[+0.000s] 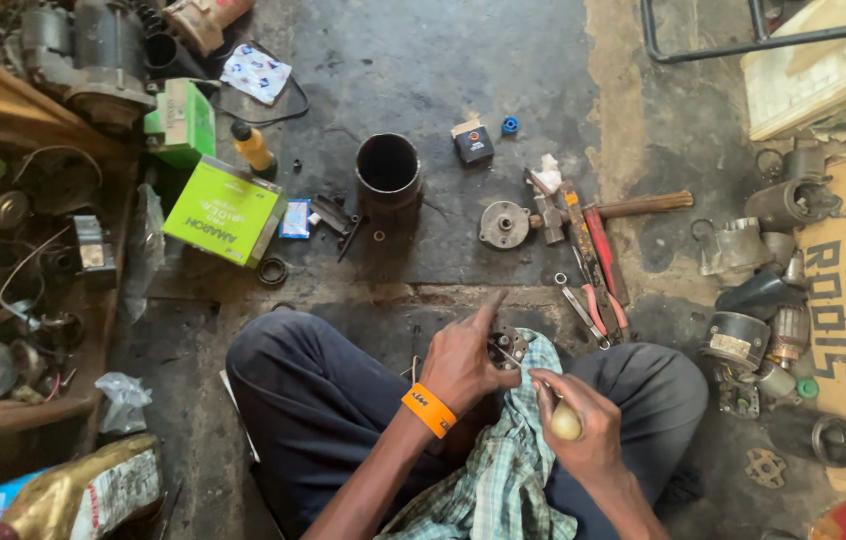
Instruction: The person sits on the floor and uses a screwdriver to work on a small electric motor held in their left hand. They repeatedly insert and turn the screwdriver into the motor housing while surrounded by tools and parts.
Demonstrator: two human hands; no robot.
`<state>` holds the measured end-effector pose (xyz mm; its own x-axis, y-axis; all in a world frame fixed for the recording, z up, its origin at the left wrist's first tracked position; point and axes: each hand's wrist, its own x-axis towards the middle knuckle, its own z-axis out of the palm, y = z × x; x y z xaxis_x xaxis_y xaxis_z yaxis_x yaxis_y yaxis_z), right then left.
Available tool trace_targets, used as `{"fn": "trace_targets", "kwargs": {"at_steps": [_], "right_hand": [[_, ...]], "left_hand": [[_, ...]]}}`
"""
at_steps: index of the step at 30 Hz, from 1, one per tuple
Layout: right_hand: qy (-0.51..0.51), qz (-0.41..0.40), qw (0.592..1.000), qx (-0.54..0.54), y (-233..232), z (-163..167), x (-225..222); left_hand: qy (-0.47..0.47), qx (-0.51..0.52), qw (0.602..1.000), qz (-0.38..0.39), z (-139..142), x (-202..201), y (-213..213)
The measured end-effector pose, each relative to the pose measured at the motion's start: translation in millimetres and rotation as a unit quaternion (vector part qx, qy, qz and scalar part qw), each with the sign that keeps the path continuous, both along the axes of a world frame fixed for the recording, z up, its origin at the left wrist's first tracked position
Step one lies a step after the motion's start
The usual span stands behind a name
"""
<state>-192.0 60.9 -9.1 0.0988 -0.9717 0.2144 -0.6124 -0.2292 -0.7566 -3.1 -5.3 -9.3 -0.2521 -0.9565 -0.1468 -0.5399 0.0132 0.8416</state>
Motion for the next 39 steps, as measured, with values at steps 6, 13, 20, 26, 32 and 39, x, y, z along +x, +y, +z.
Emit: {"fn": "trace_targets", "kwargs": {"at_steps": [6,13,20,26,32,39], "right_hand": [[-0.052,-0.010,0.999,0.004,-1.1,-9.5,7.2],[-0.042,-0.022,0.999,0.008,6.1,-0.9,6.3],[-0.069,-0.021,0.997,0.027,7.0,-1.0,5.5],[-0.086,-0.019,0.996,0.017,4.9,-5.1,4.3],[-0.087,-0.023,0.995,0.042,3.6,-6.0,10.7],[-0.064,-0.031,0.997,0.038,12.0,-1.6,5.6]], "left_hand": [[0.034,-0.031,0.999,0.011,-2.9,-0.4,1.0],[0.029,-0.031,0.999,0.004,-3.9,1.3,0.5],[-0.006,-0.004,1.000,-0.008,-2.2,0.8,-2.6],[0.000,-0.018,1.000,-0.008,-4.5,-0.4,1.3],[-0.008,-0.018,0.999,-0.031,-2.6,1.1,1.4],[-0.016,0.012,0.999,-0.035,-2.0,-1.8,-0.3]]}}
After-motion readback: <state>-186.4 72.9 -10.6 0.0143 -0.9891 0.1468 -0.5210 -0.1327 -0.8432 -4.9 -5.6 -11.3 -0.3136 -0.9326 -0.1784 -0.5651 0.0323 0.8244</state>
